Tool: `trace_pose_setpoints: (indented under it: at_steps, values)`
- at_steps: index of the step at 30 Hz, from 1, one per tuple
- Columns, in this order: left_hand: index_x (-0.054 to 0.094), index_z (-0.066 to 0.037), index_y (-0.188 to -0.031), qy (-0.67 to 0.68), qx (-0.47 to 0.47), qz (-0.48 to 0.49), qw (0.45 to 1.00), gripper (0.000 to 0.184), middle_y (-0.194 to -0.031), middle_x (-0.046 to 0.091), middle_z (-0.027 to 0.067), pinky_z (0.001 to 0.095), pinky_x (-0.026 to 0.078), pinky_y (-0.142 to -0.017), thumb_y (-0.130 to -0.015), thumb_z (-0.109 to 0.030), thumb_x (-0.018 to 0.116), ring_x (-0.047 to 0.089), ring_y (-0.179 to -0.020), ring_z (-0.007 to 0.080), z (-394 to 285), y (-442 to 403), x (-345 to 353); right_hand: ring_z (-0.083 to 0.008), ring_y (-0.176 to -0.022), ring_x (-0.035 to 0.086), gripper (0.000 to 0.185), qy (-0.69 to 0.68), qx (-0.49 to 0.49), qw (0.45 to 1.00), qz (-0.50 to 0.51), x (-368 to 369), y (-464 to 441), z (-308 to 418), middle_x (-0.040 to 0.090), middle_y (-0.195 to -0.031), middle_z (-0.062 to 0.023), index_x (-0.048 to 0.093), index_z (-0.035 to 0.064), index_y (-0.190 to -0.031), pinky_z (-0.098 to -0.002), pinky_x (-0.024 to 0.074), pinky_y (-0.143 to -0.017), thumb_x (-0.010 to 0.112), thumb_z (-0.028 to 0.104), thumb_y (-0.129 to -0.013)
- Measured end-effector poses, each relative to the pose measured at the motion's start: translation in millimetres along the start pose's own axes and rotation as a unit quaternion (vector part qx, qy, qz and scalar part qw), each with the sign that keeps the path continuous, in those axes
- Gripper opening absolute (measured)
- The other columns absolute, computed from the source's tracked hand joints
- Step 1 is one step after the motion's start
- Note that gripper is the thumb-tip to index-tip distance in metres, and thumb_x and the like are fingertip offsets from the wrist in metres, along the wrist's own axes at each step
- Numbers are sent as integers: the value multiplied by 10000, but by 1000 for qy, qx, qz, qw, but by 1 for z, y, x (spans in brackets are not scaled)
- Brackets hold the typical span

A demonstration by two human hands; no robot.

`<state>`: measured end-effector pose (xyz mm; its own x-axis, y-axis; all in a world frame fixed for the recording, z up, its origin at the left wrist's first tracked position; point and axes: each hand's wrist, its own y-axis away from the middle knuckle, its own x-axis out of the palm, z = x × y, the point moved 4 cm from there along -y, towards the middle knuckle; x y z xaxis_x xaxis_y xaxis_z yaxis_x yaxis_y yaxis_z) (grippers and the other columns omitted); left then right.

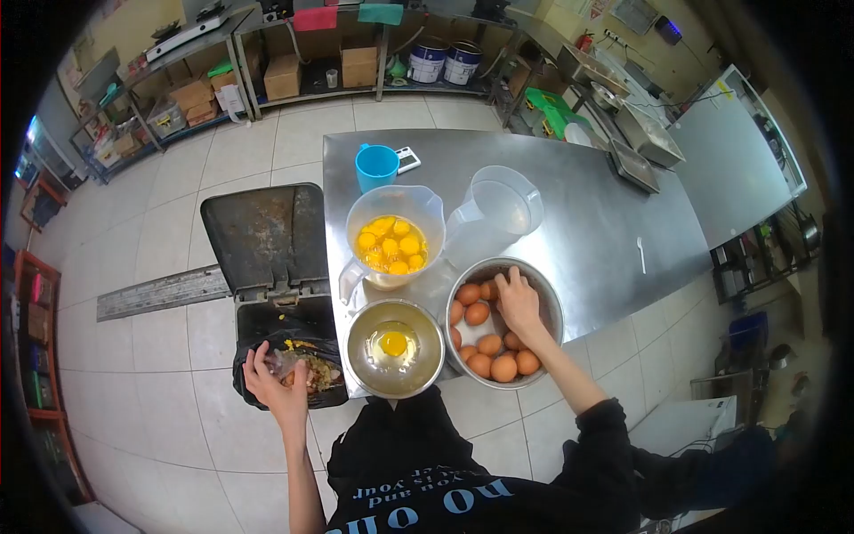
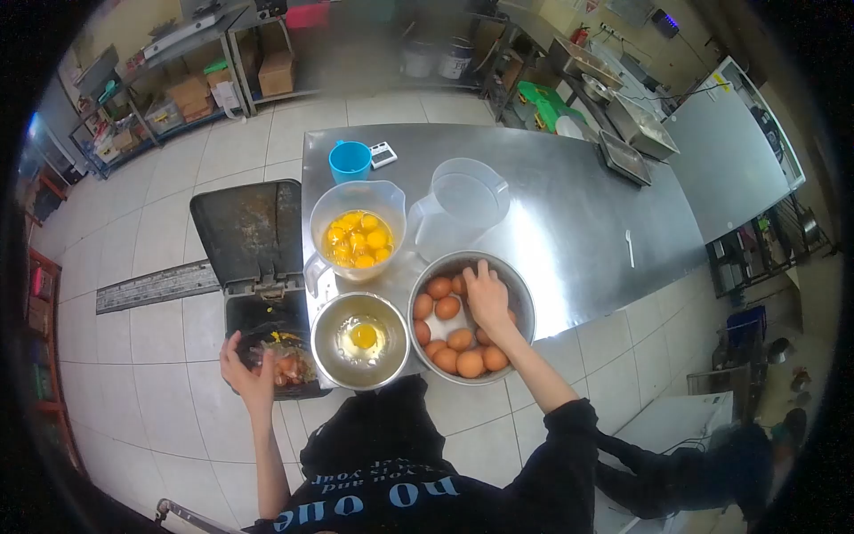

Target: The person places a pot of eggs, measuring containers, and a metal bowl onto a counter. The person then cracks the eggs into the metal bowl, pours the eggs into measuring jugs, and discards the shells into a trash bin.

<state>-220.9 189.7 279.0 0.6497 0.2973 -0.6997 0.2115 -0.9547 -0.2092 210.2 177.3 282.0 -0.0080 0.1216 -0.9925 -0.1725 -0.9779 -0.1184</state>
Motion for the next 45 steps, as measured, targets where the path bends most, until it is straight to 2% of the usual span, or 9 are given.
trace_pose_setpoints:
  at_steps: [5,7,15,18,20,23,29,35,45]
  values:
    - [464,-68,-1263,53,-1,-54,997,536,-1295,416,161,415,285,-1024,-774,-109,680,354,-1224,315,-1,-6,-10,-364,-989,551,371,-345,34,938,32,-38,5,31,487,-1181,-174,506,42,-1093,-408,453,-874,652,73,-753]
    - [461,-54,-1267,51,2,-52,997,517,-1256,445,139,380,322,-1000,-794,-102,665,405,-1178,280,-4,-6,-8,-365,-1094,498,359,-440,-102,886,-102,-75,10,75,456,-1257,-184,509,44,-1136,-400,410,-938,633,90,-803]
    - [587,-19,-1098,288,54,101,951,323,-1040,581,101,318,422,-862,-777,3,608,554,-961,228,-77,-1,29,-326,-1092,494,353,-293,-243,924,-32,-50,2,111,489,-1187,-146,498,42,-1164,-396,397,-942,613,72,-831]
    - [618,-86,-1159,319,137,205,915,377,-1042,588,101,308,479,-808,-787,-32,650,603,-901,215,-131,-2,31,-248,-1031,540,329,-417,-146,897,-23,-80,2,128,521,-1126,-134,486,39,-1180,-348,439,-880,594,101,-876]
    - [620,-89,-1166,333,137,230,904,401,-1038,589,100,296,501,-776,-772,-44,679,619,-877,199,-154,1,36,-173,-975,573,333,-675,41,718,163,-74,6,134,533,-1134,-121,455,39,-1219,-288,472,-817,563,159,-928]
    - [615,-78,-1175,369,131,269,880,448,-1058,593,99,262,535,-731,-742,-26,719,642,-857,159,-157,-1,40,-120,-949,571,355,-742,64,610,270,-59,13,139,552,-1120,-91,442,45,-1240,-242,476,-798,558,197,-941]
    - [642,-36,-1122,348,93,305,881,426,-1010,631,100,242,563,-700,-711,34,732,665,-813,137,-138,-4,41,-280,-1080,559,414,-512,-169,824,177,-62,17,145,525,-1179,-188,395,29,-1272,-352,456,-871,532,152,-901]
    - [641,-6,-1112,258,99,249,928,437,-948,675,117,251,563,-673,-689,21,750,668,-780,141,-116,7,60,-414,-1122,475,507,-443,-189,864,147,-34,17,166,445,-1207,-225,350,42,-1305,-411,386,-960,493,54,-819]
    - [638,-23,-1097,290,155,227,917,437,-1120,627,128,267,569,-718,-673,80,673,665,-876,178,-105,-7,45,-370,-1117,486,565,-371,-273,884,80,-59,19,167,453,-1195,-186,420,70,-1326,-394,402,-958,548,-6,-781]
